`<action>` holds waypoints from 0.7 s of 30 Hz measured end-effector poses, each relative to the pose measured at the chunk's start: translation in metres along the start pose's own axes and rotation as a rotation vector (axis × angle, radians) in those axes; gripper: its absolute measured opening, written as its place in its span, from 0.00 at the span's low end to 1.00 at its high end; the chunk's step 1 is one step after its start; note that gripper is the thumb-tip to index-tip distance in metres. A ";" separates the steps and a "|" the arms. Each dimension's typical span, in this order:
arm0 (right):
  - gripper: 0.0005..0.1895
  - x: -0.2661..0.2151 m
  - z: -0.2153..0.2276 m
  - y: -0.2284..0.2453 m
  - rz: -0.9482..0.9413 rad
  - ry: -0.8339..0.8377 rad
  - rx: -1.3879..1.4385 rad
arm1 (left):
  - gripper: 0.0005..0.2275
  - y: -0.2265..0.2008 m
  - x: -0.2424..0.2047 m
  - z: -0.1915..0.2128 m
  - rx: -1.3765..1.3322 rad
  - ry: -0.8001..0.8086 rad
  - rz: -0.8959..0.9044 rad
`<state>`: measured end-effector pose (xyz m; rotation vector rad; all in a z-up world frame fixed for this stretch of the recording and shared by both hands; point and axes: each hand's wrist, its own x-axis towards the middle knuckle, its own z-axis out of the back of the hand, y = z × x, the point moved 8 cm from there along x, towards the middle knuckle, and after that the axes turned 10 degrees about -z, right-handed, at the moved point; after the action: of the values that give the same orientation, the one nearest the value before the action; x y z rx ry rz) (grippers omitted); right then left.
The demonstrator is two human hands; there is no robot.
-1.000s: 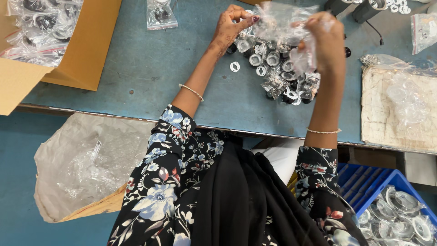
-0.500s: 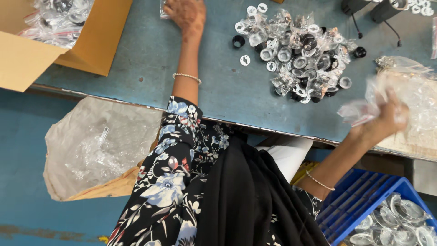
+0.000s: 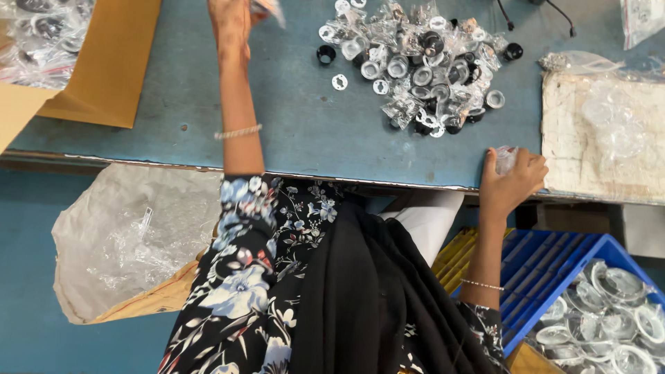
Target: The person places small black and clear plastic components into individual clear plastic bags on a blue workbench. The person then seals the bags and places them into a cardboard box.
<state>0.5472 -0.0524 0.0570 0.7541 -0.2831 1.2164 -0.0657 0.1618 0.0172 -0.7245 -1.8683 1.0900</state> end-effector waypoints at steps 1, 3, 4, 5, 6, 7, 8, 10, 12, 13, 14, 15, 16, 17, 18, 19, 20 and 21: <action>0.15 -0.002 -0.002 -0.005 -0.007 -0.008 0.077 | 0.18 -0.018 -0.023 -0.021 -0.137 0.118 0.023; 0.12 -0.001 -0.003 -0.022 -0.055 -0.055 0.223 | 0.20 -0.049 -0.081 -0.064 -0.360 0.346 0.119; 0.11 0.002 -0.003 -0.030 -0.097 -0.096 0.292 | 0.21 -0.060 -0.109 -0.074 -0.357 0.383 0.193; 0.11 0.003 -0.001 -0.038 -0.139 -0.131 0.357 | 0.21 -0.068 -0.137 -0.084 -0.363 0.418 0.279; 0.10 0.010 -0.003 -0.045 -0.206 -0.115 0.418 | 0.23 -0.074 -0.161 -0.093 -0.368 0.452 0.365; 0.10 0.020 -0.003 -0.049 -0.273 -0.098 0.478 | 0.21 -0.080 -0.180 -0.097 -0.303 0.450 0.399; 0.10 0.021 0.000 -0.049 -0.340 -0.082 0.536 | 0.20 -0.083 -0.196 -0.099 -0.238 0.449 0.433; 0.10 0.013 -0.014 -0.022 -0.487 0.287 0.951 | 0.17 -0.088 -0.219 -0.102 -0.092 0.448 0.465; 0.11 -0.013 -0.016 0.039 -0.466 0.582 1.100 | 0.13 -0.091 -0.235 -0.104 0.067 0.451 0.463; 0.11 -0.033 -0.013 0.074 -0.375 0.685 1.039 | 0.13 -0.092 -0.241 -0.104 0.188 0.447 0.434; 0.12 -0.049 -0.016 0.112 -0.293 0.841 1.040 | 0.13 -0.092 -0.247 -0.104 0.308 0.442 0.404; 0.14 -0.069 -0.014 0.143 -0.177 0.858 0.865 | 0.13 -0.093 -0.251 -0.103 0.429 0.437 0.372; 0.15 -0.079 -0.008 0.166 -0.097 0.825 0.791 | 0.14 -0.099 -0.251 -0.105 0.573 0.444 0.248; 0.17 -0.086 -0.003 0.185 -0.015 0.792 0.720 | 0.16 -0.107 -0.251 -0.108 0.718 0.450 0.120; 0.14 -0.092 -0.007 0.193 -0.076 0.828 0.706 | 0.17 -0.116 -0.251 -0.110 0.859 0.456 -0.012; 0.10 -0.097 -0.012 0.199 -0.137 0.862 0.692 | 0.17 -0.120 -0.251 -0.110 0.847 0.453 -0.021; 0.08 -0.101 -0.017 0.200 -0.197 0.895 0.677 | 0.18 -0.125 -0.250 -0.109 0.835 0.450 -0.030; 0.06 -0.097 -0.014 0.206 -0.142 0.856 0.749 | 0.19 -0.132 -0.249 -0.110 0.820 0.446 -0.040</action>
<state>0.3221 -0.0848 0.0671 0.7840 0.9605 1.3997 0.1423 -0.0503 0.0723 -0.3899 -0.9275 1.3876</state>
